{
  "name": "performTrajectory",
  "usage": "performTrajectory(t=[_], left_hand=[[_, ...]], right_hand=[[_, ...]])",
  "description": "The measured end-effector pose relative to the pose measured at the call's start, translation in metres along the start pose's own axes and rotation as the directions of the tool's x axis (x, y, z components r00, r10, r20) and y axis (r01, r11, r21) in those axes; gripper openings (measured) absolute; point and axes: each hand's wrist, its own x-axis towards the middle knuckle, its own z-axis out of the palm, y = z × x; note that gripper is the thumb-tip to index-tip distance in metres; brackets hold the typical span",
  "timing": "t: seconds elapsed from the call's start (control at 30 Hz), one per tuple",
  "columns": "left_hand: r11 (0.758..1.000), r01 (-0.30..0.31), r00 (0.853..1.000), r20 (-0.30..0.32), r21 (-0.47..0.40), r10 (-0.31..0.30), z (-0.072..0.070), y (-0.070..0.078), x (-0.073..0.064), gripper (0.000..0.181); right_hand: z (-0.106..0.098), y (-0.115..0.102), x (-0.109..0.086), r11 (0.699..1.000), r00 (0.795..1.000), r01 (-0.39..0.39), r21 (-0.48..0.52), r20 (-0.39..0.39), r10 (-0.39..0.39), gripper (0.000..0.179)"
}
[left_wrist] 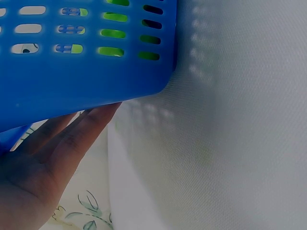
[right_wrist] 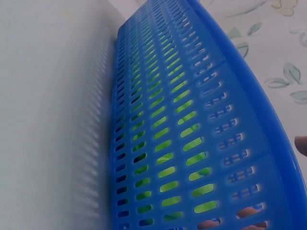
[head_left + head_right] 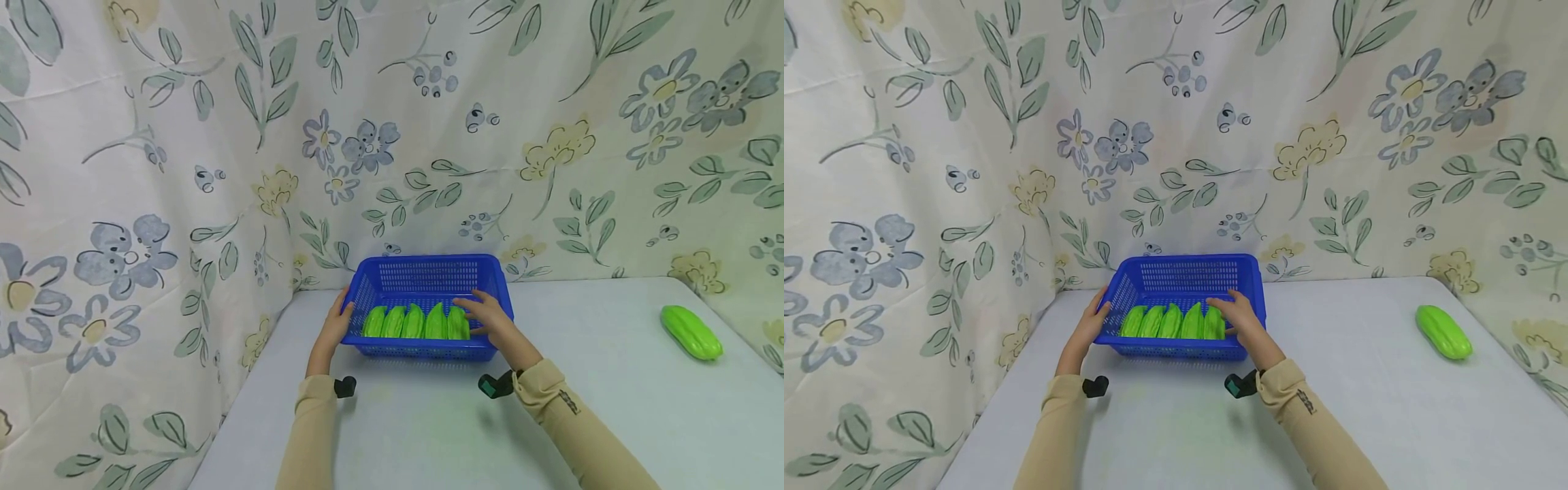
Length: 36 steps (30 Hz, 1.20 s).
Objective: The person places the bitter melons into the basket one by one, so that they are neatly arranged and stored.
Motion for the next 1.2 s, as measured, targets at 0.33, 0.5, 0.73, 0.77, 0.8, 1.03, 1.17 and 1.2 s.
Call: performTrajectory(t=[0.33, 0.5, 0.73, 0.77, 0.8, 1.03, 1.17, 1.2], left_hand=[[1.0, 0.016, 1.0, 0.003, 0.015, -0.016, -0.001, -0.001, -0.002, 0.055], [1.0, 0.016, 1.0, 0.003, 0.022, -0.016, -0.002, -0.001, -0.002, 0.054], [1.0, -0.001, 1.0, 0.007, 0.017, 0.001, -0.001, -0.001, 0.001, 0.054], [1.0, -0.001, 1.0, 0.007, 0.017, 0.001, -0.001, -0.002, 0.001, 0.054], [1.0, -0.002, 1.0, 0.006, 0.016, 0.002, -0.001, -0.002, 0.001, 0.054], [1.0, -0.003, 1.0, 0.011, 0.003, 0.003, -0.001, 0.0, -0.001, 0.055], [1.0, -0.004, 1.0, 0.01, -0.001, 0.004, -0.001, 0.0, -0.001, 0.055], [1.0, -0.008, 1.0, 0.009, 0.001, 0.008, -0.001, 0.0, -0.001, 0.054]], right_hand=[[-0.005, 0.0, -0.003, 0.999, 0.999, 0.033, 0.0, 0.006, -0.033, 0.082], [-0.008, -0.002, -0.009, 0.997, 0.998, 0.069, -0.019, 0.003, -0.069, 0.083], [-0.018, -0.002, -0.021, 0.976, 0.977, 0.212, -0.047, 0.003, -0.212, 0.086], [-0.02, -0.001, -0.023, 0.971, 0.972, 0.234, -0.054, 0.001, -0.234, 0.086], [-0.023, 0.001, -0.025, 0.964, 0.966, 0.257, -0.064, -0.004, -0.258, 0.087], [-0.046, 0.021, -0.034, 0.898, 0.897, 0.439, -0.032, -0.046, -0.44, 0.084], [-0.064, 0.028, -0.037, 0.882, 0.877, 0.469, -0.04, -0.093, -0.471, 0.082], [-0.07, 0.03, -0.038, 0.882, 0.876, 0.469, -0.046, -0.102, -0.471, 0.082]])
